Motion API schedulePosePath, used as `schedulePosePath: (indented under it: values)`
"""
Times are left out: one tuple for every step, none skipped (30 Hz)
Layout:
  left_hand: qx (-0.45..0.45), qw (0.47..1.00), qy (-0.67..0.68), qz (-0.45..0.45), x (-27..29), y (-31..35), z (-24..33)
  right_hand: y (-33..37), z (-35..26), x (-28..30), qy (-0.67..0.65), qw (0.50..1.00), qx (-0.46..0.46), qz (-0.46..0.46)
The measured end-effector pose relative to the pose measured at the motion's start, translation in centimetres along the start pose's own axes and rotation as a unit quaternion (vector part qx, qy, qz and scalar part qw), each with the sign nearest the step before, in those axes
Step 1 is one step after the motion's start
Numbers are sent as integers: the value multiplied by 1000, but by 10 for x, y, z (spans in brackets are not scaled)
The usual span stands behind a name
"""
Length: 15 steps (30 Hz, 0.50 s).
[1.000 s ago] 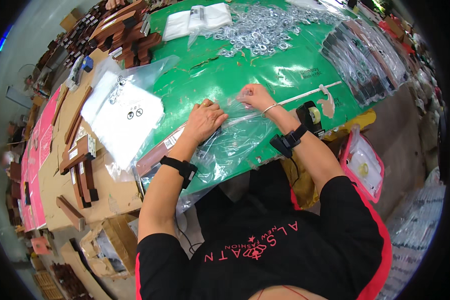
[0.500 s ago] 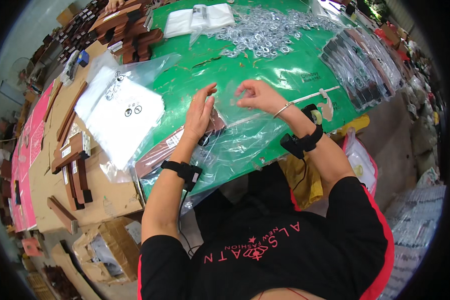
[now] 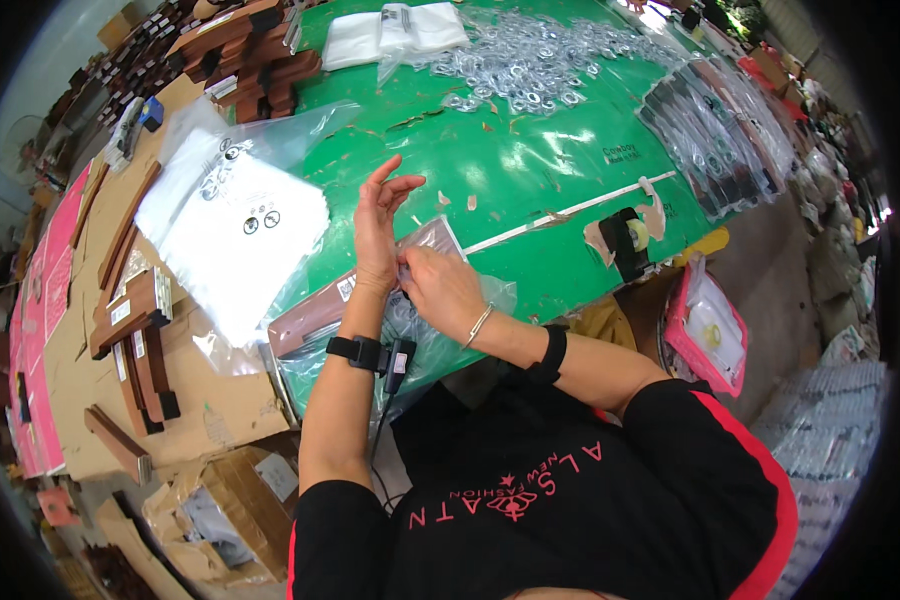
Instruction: Packaging wooden furniture legs into individual plastic bags.
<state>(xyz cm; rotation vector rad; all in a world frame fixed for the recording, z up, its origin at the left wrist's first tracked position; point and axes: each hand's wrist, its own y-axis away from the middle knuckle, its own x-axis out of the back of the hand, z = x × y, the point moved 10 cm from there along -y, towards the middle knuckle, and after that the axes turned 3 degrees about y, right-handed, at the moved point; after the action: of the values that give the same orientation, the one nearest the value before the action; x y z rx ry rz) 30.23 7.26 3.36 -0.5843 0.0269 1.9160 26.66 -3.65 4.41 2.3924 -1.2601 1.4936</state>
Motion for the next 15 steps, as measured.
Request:
schedulePosePath:
  values:
    - [-6, 1000, -5, 0, 3, 1, 2, 1, -1, -2, -1, 1000, 2, -1]
    - [-7, 1000, -7, 2, 6, 4, 2, 3, -5, -4, 30, 999, 15, 4]
    - [-61, 991, -120, 2, -2, 6, 18, 4, -5, -4, 62, 998, 26, 10]
    - [-113, 966, -232, 2, -10, 10, 35, 5, -3, -7, 62, 998, 27, 9]
    - [-113, 966, -232, 4, -12, 14, 44, 5, 0, -9, 70, 997, 29, 21]
    - [-137, 916, -368, -75, -40, 27, 64, 9, 2, -11, 77, 996, 26, 30]
    - [-160, 841, -495, -151, -60, 40, 69, 10, 3, -11, 75, 997, 26, 26]
    - [-157, 842, -495, -149, -55, 49, 64, 12, 2, -5, 97, 993, 47, 49]
    - [-126, 850, -489, -150, -40, 58, 52, 16, -6, -1, 114, 988, 74, 71]
    - [-97, 858, -481, -151, -22, 65, 37, 23, -17, 6, 112, 988, 79, 66]
    - [-122, 886, -418, -158, -2, 67, 31, 30, -38, 7, 54, 994, 92, -27]
    - [-120, 887, -418, -154, -1, 66, 32, 41, -53, 9, -2, 988, 99, -120]
    - [-113, 885, -432, -129, -2, 66, 34, 60, -74, 34, -80, 976, 156, -133]
    - [-105, 882, -449, -100, 0, 70, 37, 80, -91, 62, -161, 953, 213, -145]
    - [-118, 872, -463, -103, -3, 69, 37, 92, -91, 88, -156, 942, 263, -139]
